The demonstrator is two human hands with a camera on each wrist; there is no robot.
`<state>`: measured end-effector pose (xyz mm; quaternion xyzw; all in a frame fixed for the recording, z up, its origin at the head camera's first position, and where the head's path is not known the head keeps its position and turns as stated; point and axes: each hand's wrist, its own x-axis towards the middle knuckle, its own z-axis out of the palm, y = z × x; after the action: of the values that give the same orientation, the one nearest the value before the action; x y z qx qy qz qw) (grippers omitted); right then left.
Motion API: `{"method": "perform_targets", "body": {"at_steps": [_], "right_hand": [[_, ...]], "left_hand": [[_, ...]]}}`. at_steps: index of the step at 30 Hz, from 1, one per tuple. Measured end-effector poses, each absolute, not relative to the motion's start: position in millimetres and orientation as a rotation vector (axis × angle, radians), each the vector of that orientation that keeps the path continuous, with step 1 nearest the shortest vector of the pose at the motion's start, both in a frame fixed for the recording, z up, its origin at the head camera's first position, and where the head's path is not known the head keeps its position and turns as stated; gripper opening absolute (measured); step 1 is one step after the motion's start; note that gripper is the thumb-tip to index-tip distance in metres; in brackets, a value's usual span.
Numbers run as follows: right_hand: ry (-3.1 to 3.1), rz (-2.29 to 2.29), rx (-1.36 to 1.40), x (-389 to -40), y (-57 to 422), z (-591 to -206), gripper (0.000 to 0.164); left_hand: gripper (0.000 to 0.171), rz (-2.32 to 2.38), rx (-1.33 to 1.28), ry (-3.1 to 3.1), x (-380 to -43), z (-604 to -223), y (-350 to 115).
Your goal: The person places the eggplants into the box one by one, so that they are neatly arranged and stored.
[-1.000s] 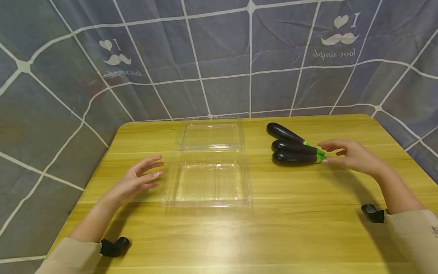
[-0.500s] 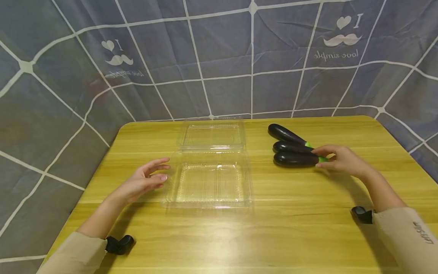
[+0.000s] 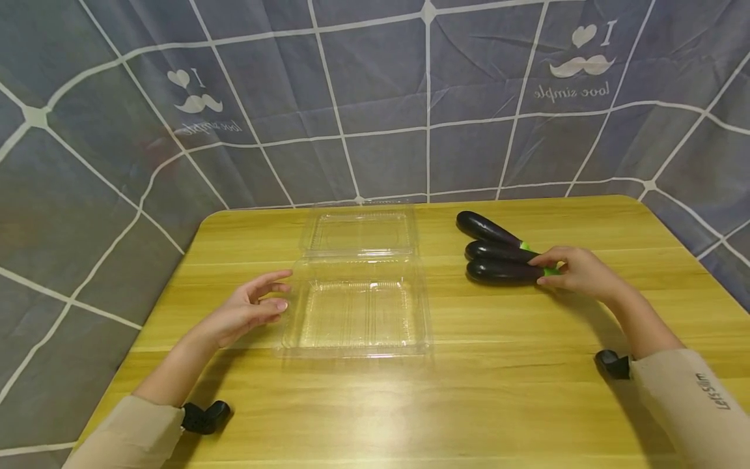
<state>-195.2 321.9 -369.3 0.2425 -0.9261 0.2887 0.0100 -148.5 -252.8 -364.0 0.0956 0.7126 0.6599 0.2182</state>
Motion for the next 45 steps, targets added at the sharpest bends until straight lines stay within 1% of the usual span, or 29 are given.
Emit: {"method": "perform_targets", "body": {"at_steps": [7, 14, 20, 27, 31, 38, 45], "right_hand": [[-2.896, 0.867, 0.749, -194.2, 318.3, -369.1, 0.029], [-2.975, 0.911, 0.684, -192.6, 317.5, -366.5, 0.033], [-2.963, 0.919, 0.736, -194.0, 318.0, -369.0, 0.035], [-3.013, 0.921, 0.715, -193.8, 315.1, -370.1, 0.037], [-3.029, 0.999, 0.696, -193.5, 313.2, -369.1, 0.039], [-3.074, 1.146, 0.659, -193.4, 313.0, -368.8, 0.042], [-3.025, 1.179, 0.690, -193.5, 307.5, -362.4, 0.041]], "left_hand": [[0.056, 1.867, 0.272, 1.921, -148.0, -366.4, -253.4], [0.056, 1.861, 0.290, 1.907, -147.5, -366.6, -253.0], [0.055, 1.868, 0.274, 1.899, -146.9, -365.0, -252.5], [0.062, 1.847, 0.266, 1.900, -147.3, -364.0, -253.6], [0.066, 1.833, 0.274, 1.902, -148.0, -363.7, -254.6], [0.066, 1.843, 0.315, 1.885, -148.5, -366.1, -255.5], [0.065, 1.873, 0.324, 1.853, -147.3, -366.3, -254.9]]}}
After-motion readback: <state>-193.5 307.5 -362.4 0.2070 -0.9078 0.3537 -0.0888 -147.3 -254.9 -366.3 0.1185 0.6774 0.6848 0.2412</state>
